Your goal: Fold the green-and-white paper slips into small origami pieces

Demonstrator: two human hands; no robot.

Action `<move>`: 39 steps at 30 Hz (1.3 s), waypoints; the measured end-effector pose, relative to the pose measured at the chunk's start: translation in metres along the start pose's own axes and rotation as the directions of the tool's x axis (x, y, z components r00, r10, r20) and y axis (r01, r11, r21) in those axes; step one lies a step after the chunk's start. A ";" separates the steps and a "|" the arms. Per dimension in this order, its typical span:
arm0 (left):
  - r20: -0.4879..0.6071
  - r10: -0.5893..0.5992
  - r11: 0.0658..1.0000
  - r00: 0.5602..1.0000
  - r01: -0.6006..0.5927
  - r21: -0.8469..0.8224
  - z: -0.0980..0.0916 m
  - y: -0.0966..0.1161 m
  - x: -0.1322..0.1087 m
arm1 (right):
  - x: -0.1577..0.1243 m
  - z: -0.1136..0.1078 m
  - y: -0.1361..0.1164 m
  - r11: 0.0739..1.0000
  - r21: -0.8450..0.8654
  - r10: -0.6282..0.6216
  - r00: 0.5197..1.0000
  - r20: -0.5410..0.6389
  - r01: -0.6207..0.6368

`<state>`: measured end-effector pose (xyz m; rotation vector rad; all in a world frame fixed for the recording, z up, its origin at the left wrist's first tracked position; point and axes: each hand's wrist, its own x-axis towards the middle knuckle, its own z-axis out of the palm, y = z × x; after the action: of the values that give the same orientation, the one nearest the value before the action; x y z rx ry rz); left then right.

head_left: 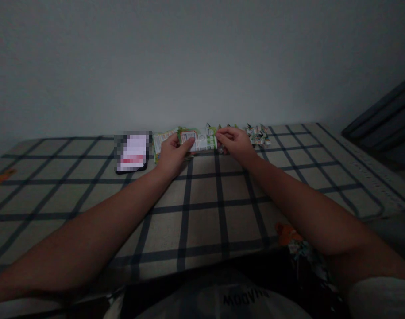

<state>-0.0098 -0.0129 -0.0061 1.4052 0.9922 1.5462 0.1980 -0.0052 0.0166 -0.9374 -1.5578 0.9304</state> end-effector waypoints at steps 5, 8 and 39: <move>0.045 0.031 0.998 0.999 -0.033 0.049 0.002 0.005 -0.005 | 0.003 -0.003 0.001 0.999 -0.012 -0.045 0.999 -0.008 0.045; 0.043 0.017 1.000 0.999 -0.018 0.012 0.002 0.007 -0.006 | 0.003 -0.003 0.003 0.998 -0.024 -0.060 0.998 0.012 0.060; 0.077 -0.021 0.999 0.997 0.024 -0.047 0.004 0.006 -0.004 | 0.008 -0.007 0.015 0.993 -0.036 -0.113 0.993 -0.025 0.112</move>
<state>-0.0062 -0.0185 -0.0017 1.4052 0.9165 1.4787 0.2049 0.0086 0.0071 -0.8734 -1.5915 0.8100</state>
